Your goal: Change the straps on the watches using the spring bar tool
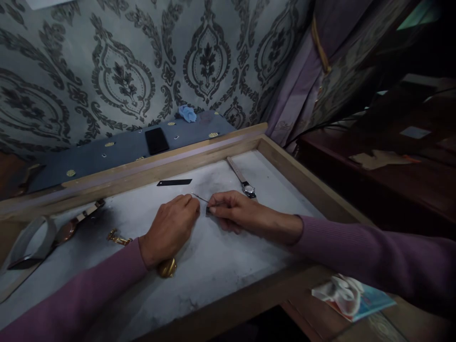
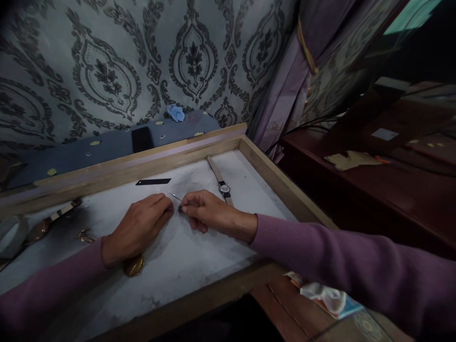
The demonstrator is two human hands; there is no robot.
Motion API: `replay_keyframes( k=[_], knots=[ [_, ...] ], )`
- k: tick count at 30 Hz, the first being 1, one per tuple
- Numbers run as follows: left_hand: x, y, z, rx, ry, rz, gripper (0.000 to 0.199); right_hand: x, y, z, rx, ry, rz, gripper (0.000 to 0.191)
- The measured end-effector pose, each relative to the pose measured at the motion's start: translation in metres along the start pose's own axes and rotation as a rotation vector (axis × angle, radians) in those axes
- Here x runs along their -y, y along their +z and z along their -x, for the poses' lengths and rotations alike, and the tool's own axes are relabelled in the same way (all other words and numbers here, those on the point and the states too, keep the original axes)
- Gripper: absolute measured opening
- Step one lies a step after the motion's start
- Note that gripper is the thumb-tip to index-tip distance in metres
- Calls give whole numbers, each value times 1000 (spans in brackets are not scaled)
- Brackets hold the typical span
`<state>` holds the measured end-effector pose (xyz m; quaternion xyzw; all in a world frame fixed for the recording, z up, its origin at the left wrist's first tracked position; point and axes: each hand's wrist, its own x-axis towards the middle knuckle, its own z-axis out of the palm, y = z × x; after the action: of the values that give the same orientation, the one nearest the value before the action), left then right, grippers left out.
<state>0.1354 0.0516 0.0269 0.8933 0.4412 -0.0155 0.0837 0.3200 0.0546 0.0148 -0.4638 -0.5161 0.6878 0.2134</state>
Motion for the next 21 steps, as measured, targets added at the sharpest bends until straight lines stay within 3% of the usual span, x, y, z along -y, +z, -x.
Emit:
replay_keyframes(
  k=[4,6,10,14,17,21],
  knots=[
    [0,3,1,-6,10,-19,22,-4,-1,-2,3,26,6,12],
    [1,4,3,-39,-18,85,20,-4,0,-2,5,20,-18,14],
    [1,4,7,-130,-135,672,15,-2,9,1,5,-19,-134,15],
    [-4,2,7,-22,-269,1280,23,0,15,4,15,-68,-269,16],
    [-11,2,6,-3,-330,1497,24,-2,16,5,25,-91,-318,19],
    [-16,3,6,-17,-365,1598,24,-3,17,5,33,-111,-304,21]
  ],
)
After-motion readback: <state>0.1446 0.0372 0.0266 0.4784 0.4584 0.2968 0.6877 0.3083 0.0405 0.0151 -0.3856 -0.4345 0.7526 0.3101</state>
